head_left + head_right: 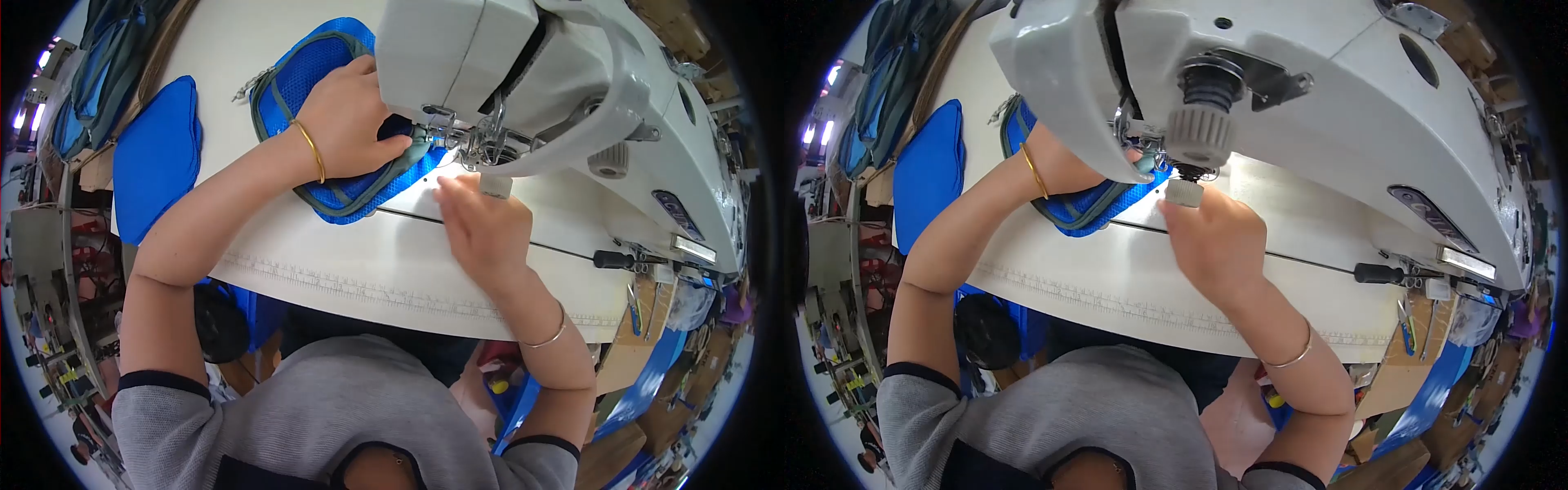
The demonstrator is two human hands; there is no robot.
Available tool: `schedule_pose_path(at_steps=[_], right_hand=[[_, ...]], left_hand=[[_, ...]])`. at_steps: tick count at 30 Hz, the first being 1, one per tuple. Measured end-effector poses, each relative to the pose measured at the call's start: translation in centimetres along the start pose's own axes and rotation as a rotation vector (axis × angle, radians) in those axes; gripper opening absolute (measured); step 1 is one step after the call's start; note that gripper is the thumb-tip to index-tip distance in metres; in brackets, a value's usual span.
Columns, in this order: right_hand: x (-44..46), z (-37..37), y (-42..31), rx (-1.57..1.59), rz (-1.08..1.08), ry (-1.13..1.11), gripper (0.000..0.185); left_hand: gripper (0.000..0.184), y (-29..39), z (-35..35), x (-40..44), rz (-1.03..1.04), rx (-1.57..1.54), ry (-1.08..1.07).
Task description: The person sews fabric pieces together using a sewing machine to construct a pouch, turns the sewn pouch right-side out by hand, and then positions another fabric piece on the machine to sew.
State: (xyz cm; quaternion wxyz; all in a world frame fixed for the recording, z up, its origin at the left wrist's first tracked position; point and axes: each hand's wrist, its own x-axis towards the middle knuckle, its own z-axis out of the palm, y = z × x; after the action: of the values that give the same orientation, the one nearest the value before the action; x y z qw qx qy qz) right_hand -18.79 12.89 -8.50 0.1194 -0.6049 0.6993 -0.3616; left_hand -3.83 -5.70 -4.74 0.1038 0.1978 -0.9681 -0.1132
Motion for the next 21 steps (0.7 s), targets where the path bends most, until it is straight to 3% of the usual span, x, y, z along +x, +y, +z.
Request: schedule_pose_path(at_steps=[2, 4, 8, 10, 15, 18, 21], right_hand=[[0.0, 0.6, 0.2, -0.377, -0.432, 0.209, 0.022], [0.1, 0.6, -0.1, -0.429, -0.411, 0.161, 0.027], [0.0, 0.9, 0.0, -0.529, -0.466, 0.115, 0.028], [0.0, 1.1, 0.0, -0.524, -0.477, 0.103, 0.029], [-0.2, 0.8, 0.4, -0.437, -0.45, 0.052, 0.032], [0.0, 0.8, 0.3, -0.401, -0.387, 0.147, 0.029], [0.0, 0.5, 0.1, -0.459, -0.339, 0.079, 0.035]], left_hand=[[0.036, -0.1, 0.4, -0.1, -0.013, -0.017, -0.01], [0.039, -0.8, 1.3, -0.4, 0.024, -0.071, 0.184], [0.042, -1.0, 1.1, -0.2, 0.051, -0.036, 0.229], [0.039, -1.0, -0.5, 0.7, -0.093, -0.157, -0.03], [0.023, 1.0, 1.1, -2.3, 0.35, -0.002, 0.411], [0.027, 1.8, 2.6, -3.1, 0.466, 0.098, 0.473], [0.025, 1.7, 3.0, -2.9, 0.479, 0.207, 0.42]])
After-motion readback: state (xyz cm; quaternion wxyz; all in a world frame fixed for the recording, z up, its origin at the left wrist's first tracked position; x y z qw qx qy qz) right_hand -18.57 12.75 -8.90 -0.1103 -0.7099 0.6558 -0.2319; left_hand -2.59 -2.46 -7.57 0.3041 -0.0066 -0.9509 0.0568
